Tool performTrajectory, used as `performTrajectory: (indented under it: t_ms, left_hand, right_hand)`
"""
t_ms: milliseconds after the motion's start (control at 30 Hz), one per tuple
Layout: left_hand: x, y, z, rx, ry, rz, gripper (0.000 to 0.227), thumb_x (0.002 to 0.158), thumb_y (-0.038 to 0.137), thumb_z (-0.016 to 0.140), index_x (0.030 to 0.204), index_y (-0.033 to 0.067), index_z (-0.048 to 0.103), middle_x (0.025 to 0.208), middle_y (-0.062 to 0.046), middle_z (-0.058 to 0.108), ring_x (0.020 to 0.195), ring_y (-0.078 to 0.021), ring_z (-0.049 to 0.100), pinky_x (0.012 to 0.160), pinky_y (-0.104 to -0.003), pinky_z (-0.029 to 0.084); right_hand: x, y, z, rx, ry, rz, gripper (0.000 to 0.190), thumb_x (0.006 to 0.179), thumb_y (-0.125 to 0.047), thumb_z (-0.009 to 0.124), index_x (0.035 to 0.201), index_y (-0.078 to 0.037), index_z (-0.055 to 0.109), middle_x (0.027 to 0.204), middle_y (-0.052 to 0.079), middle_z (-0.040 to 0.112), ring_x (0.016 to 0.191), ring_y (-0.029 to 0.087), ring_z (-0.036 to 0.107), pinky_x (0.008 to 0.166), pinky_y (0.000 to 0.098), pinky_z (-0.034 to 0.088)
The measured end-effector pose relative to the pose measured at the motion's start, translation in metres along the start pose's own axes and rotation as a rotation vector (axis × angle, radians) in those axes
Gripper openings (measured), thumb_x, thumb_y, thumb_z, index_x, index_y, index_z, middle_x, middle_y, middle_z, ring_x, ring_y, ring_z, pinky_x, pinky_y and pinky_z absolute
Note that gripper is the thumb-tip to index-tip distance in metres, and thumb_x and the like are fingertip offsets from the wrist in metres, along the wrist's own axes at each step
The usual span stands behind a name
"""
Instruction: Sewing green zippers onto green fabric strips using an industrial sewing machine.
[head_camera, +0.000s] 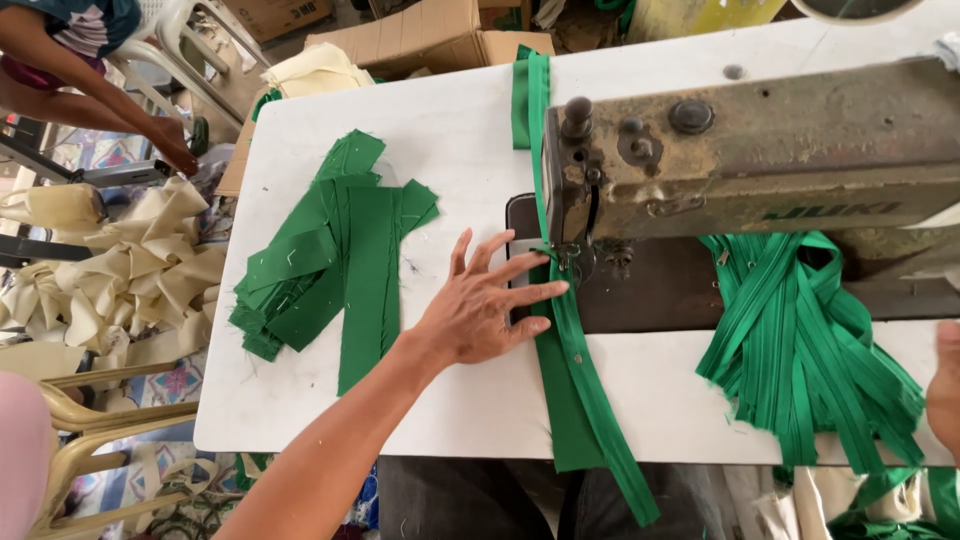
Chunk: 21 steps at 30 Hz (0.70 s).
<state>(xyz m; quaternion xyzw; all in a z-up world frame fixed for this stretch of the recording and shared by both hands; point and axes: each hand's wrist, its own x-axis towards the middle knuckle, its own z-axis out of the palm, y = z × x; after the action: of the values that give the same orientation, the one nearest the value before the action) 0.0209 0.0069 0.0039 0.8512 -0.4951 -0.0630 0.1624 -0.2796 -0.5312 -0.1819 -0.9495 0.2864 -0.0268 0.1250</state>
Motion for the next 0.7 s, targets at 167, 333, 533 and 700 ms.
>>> performTrajectory:
  t_ms: [167,333,533,700]
  left_hand:
    - [-0.003,0.0,0.0,0.017,-0.029,-0.01,0.046,0.104,0.054,0.042,0.146,0.0424,0.054,0.155,-0.002,0.046,0.154,-0.039,0.017,0.121,-0.069,0.0]
    - [-0.012,0.014,0.011,0.067,0.059,-0.02,0.046,0.106,0.05,0.042,0.148,0.0386,0.054,0.157,-0.005,0.047,0.153,-0.0396,0.02,0.121,-0.062,0.009]
    - [-0.032,0.062,0.023,-0.06,0.37,-0.077,0.046,0.097,0.021,0.063,0.142,0.0169,0.06,0.149,-0.005,0.058,0.143,-0.0305,0.043,0.121,-0.057,0.03]
    - [-0.028,0.089,0.019,-0.154,0.7,0.097,0.032,0.083,-0.011,0.074,0.111,0.0049,0.071,0.111,-0.01,0.07,0.102,-0.0299,0.066,0.088,-0.042,0.055]
  right_hand:
    - [-0.044,-0.213,-0.065,-0.097,0.189,-0.391,0.035,0.106,-0.029,0.073,0.083,-0.013,0.051,0.093,0.006,0.035,0.084,0.027,0.032,0.081,0.0545,0.028]
    - [-0.119,-0.359,-0.096,0.072,-0.216,-0.39,0.051,0.084,-0.072,0.069,0.095,-0.022,0.069,0.111,0.002,0.055,0.099,0.031,0.051,0.081,0.0463,0.042]
    - [-0.132,-0.379,-0.103,0.324,-0.022,-0.449,0.034,0.093,-0.03,0.077,0.083,-0.017,0.047,0.07,0.001,0.052,0.063,0.028,0.046,0.065,0.0434,0.038]
    - [-0.132,-0.412,-0.156,0.963,-0.554,0.169,0.031,0.092,-0.028,0.077,0.115,-0.01,0.067,0.068,0.005,0.062,0.063,0.017,0.049,0.065,0.0352,0.047]
